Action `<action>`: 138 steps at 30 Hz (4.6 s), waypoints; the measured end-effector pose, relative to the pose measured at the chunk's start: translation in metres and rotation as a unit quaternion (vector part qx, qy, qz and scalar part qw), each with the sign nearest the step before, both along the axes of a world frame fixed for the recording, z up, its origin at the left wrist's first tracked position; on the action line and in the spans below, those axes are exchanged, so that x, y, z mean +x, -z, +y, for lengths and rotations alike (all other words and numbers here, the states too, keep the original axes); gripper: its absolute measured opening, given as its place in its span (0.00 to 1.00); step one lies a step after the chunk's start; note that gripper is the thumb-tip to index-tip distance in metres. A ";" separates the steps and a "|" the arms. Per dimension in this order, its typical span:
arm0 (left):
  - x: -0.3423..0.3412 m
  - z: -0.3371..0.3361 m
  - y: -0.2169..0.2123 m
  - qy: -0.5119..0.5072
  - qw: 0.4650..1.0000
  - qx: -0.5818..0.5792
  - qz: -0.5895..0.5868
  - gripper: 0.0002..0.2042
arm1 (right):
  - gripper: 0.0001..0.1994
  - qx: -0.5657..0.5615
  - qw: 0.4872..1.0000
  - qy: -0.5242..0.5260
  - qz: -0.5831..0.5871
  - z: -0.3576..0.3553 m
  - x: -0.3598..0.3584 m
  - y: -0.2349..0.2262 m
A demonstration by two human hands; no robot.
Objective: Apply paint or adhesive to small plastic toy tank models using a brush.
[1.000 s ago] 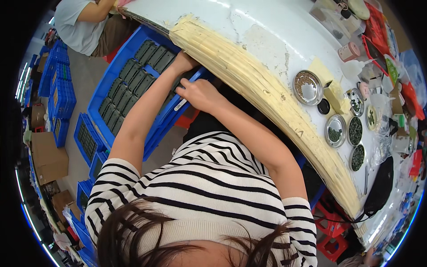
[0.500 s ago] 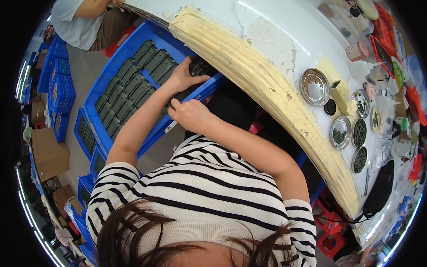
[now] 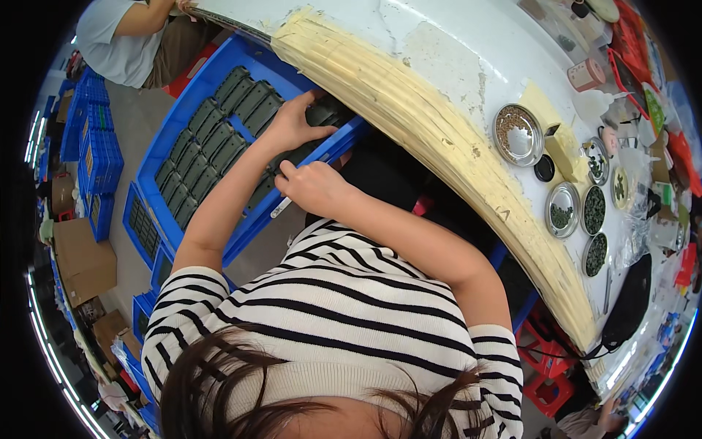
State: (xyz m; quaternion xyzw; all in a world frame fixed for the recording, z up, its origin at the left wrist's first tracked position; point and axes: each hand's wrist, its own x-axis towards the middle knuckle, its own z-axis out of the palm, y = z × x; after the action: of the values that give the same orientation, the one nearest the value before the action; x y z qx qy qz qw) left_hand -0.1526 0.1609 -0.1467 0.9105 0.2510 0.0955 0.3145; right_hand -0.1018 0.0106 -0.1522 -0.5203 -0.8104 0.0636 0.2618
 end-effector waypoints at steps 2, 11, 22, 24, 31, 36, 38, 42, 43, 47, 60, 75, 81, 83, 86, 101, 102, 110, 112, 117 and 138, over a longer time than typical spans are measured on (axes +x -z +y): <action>0.001 0.001 0.002 -0.001 0.999 -0.031 -0.023 0.36 | 0.08 -0.015 1.000 0.002 -0.013 0.000 0.000 0.000; 0.017 0.043 0.010 -0.052 0.992 0.118 -0.007 0.30 | 0.06 -0.004 1.000 -0.003 -0.005 0.001 -0.001 -0.002; 0.015 0.042 0.018 -0.040 0.996 0.077 -0.010 0.31 | 0.07 -0.012 1.000 -0.003 -0.006 0.001 -0.001 -0.001; 0.013 0.048 0.022 -0.067 0.994 0.079 -0.037 0.31 | 0.07 -0.017 1.000 -0.003 -0.006 0.001 -0.001 -0.003; 0.020 0.081 0.019 -0.128 0.988 0.084 -0.016 0.28 | 0.09 -0.041 0.999 0.002 -0.016 0.000 0.000 -0.010; 0.014 0.085 0.019 -0.031 0.995 0.087 -0.030 0.22 | 0.10 -0.051 0.998 0.001 -0.028 0.000 0.000 -0.010; 0.010 0.089 0.023 -0.009 0.987 0.152 -0.049 0.20 | 0.10 -0.052 0.998 0.003 -0.026 0.001 0.001 -0.011; 0.005 0.092 0.037 -0.031 0.981 0.181 -0.060 0.22 | 0.11 -0.051 0.998 0.007 -0.023 -0.001 -0.003 -0.010; 0.005 0.090 0.035 -0.038 0.987 0.144 -0.053 0.23 | 0.11 -0.049 0.998 0.011 -0.023 -0.002 -0.004 -0.010; 0.009 0.068 0.023 -0.052 0.987 0.141 -0.054 0.24 | 0.10 -0.051 0.998 0.016 -0.017 -0.001 0.001 -0.009; -0.018 0.080 0.027 -0.118 0.977 0.178 -0.009 0.26 | 0.09 -0.037 0.999 0.012 -0.011 0.000 -0.002 -0.008; -0.084 0.030 0.028 0.113 0.950 0.288 -0.045 0.15 | 0.10 -0.044 0.999 0.016 -0.022 0.001 -0.002 -0.005; -0.085 0.023 0.022 0.114 0.943 0.308 -0.058 0.18 | 0.12 -0.049 0.998 0.018 -0.027 0.001 -0.002 -0.003; -0.068 0.009 0.016 0.121 0.951 0.260 -0.112 0.19 | 0.10 -0.039 0.999 0.016 -0.024 0.003 -0.002 -0.002; -0.046 -0.004 0.014 0.126 0.954 0.233 -0.138 0.18 | 0.06 -0.026 0.999 0.011 -0.020 0.001 -0.002 -0.005; -0.009 -0.006 0.022 -0.008 0.984 0.135 -0.113 0.08 | 0.09 -0.036 0.999 0.006 -0.008 0.002 -0.001 -0.008; -0.009 -0.005 0.016 -0.010 0.985 0.122 -0.118 0.07 | 0.09 -0.040 0.999 0.006 -0.012 0.002 -0.001 -0.008; -0.045 0.054 -0.008 -0.127 0.981 0.059 -0.133 0.09 | 0.09 -0.054 0.998 0.002 -0.011 0.002 -0.001 -0.010; -0.050 0.081 0.002 -0.176 0.975 0.044 -0.127 0.10 | 0.09 -0.053 0.999 0.002 -0.007 0.002 0.000 -0.009; -0.035 0.130 0.021 -0.170 0.969 0.144 -0.107 0.12 | 0.11 -0.058 0.998 0.014 0.003 0.002 -0.001 -0.007; -0.030 0.112 0.025 -0.065 0.992 0.001 -0.106 0.15 | 0.10 -0.066 0.998 0.012 -0.006 0.001 -0.001 -0.011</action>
State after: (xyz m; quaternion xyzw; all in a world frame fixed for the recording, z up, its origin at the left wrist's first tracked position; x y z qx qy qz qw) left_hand -0.1822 0.2727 -0.1716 0.8774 0.2748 0.2117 0.3315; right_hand -0.1026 0.0119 -0.1412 -0.5468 -0.7996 0.1103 0.2225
